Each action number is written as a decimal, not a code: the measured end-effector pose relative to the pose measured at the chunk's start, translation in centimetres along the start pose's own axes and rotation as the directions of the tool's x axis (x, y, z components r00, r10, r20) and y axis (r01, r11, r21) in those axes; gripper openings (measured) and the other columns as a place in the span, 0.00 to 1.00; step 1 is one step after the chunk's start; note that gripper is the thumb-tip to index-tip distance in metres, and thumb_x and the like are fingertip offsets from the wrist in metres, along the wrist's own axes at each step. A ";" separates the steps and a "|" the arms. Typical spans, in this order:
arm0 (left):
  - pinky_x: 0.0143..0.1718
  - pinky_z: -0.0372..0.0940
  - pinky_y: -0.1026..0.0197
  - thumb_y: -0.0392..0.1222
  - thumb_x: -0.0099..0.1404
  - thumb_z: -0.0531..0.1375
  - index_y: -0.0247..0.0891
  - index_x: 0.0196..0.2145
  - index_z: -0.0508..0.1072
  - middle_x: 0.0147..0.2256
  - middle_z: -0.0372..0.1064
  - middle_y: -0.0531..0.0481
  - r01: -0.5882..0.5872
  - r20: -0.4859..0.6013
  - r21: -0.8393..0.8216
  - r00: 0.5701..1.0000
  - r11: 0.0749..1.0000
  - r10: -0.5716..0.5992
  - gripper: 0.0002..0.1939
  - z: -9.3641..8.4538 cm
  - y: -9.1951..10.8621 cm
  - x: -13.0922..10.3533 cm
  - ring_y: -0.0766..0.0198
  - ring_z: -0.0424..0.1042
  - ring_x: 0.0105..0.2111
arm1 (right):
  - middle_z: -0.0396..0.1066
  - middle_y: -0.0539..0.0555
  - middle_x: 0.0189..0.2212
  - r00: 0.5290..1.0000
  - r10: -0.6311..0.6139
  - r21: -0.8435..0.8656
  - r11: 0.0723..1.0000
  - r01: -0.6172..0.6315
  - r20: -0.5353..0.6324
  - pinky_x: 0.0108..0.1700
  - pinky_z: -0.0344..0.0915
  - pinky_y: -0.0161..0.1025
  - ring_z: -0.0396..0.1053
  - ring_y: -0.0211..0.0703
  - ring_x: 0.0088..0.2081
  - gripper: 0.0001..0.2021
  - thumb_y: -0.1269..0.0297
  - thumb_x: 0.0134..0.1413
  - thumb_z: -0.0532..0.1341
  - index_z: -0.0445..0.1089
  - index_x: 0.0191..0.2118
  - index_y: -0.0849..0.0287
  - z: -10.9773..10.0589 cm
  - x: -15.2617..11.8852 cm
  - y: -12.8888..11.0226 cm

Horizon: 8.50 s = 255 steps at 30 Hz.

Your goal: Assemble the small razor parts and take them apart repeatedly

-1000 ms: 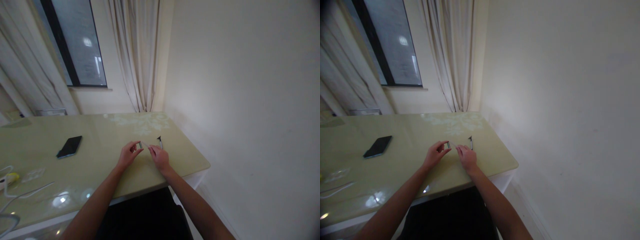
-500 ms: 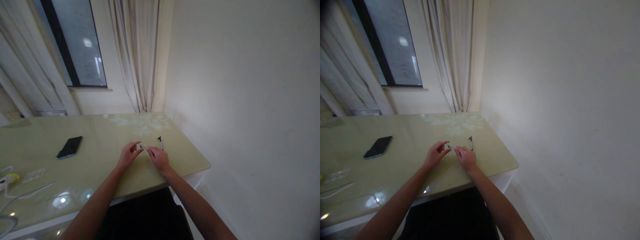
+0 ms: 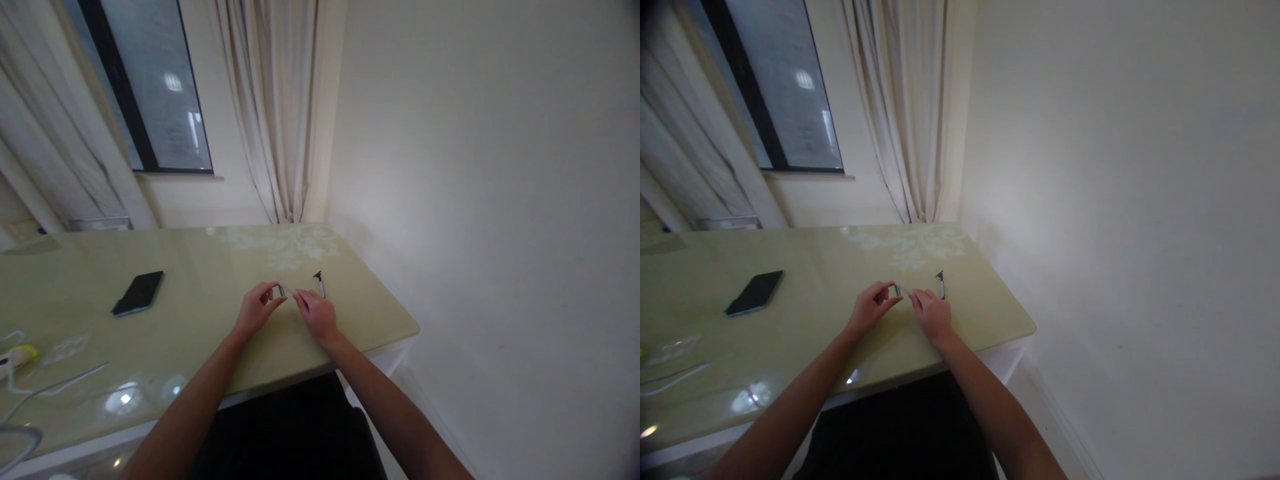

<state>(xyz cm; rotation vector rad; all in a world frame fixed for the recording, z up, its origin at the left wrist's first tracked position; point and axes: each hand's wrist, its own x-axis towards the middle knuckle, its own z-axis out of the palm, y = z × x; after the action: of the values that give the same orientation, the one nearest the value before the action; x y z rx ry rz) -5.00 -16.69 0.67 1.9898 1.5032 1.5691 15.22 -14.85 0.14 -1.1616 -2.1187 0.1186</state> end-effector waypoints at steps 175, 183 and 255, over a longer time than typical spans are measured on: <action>0.21 0.44 0.61 0.72 0.64 0.50 0.43 0.17 0.51 0.18 0.45 0.56 0.422 0.265 -0.072 0.882 0.904 -0.390 0.32 2.0 1.9 -1.9 0.67 0.48 0.19 | 0.69 0.50 0.18 0.767 -0.609 -0.182 0.746 0.641 0.203 0.26 0.50 0.34 0.61 0.36 0.20 0.20 0.64 0.67 0.53 0.69 0.22 0.57 -1.9 -0.1 6.7; 0.26 0.59 0.61 0.69 0.65 0.49 0.42 0.19 0.57 0.20 0.54 0.54 0.291 0.165 -0.138 0.949 0.947 -0.268 0.30 1.6 3.1 -2.4 0.63 0.58 0.22 | 0.75 0.50 0.21 0.566 -0.765 -0.035 0.585 0.810 0.307 0.26 0.57 0.35 0.69 0.40 0.24 0.15 0.61 0.61 0.58 0.73 0.24 0.55 3.0 0.9 0.6; 0.48 0.66 0.50 0.58 0.59 0.62 0.45 0.48 0.79 0.48 0.76 0.43 0.160 0.294 0.406 0.909 0.900 -0.295 0.23 -4.1 -8.3 5.5 0.50 0.74 0.43 | 0.71 0.62 0.43 0.906 0.412 -0.032 0.909 -0.417 -0.100 0.47 0.63 0.42 0.70 0.52 0.45 0.11 0.75 0.55 0.57 0.69 0.44 0.60 2.2 3.5 5.9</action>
<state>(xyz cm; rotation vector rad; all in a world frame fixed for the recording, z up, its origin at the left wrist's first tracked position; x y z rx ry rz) -13.58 -10.21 0.24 2.0361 1.9004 0.8221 16.84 -8.12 -1.93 -1.6069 -1.7760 0.2002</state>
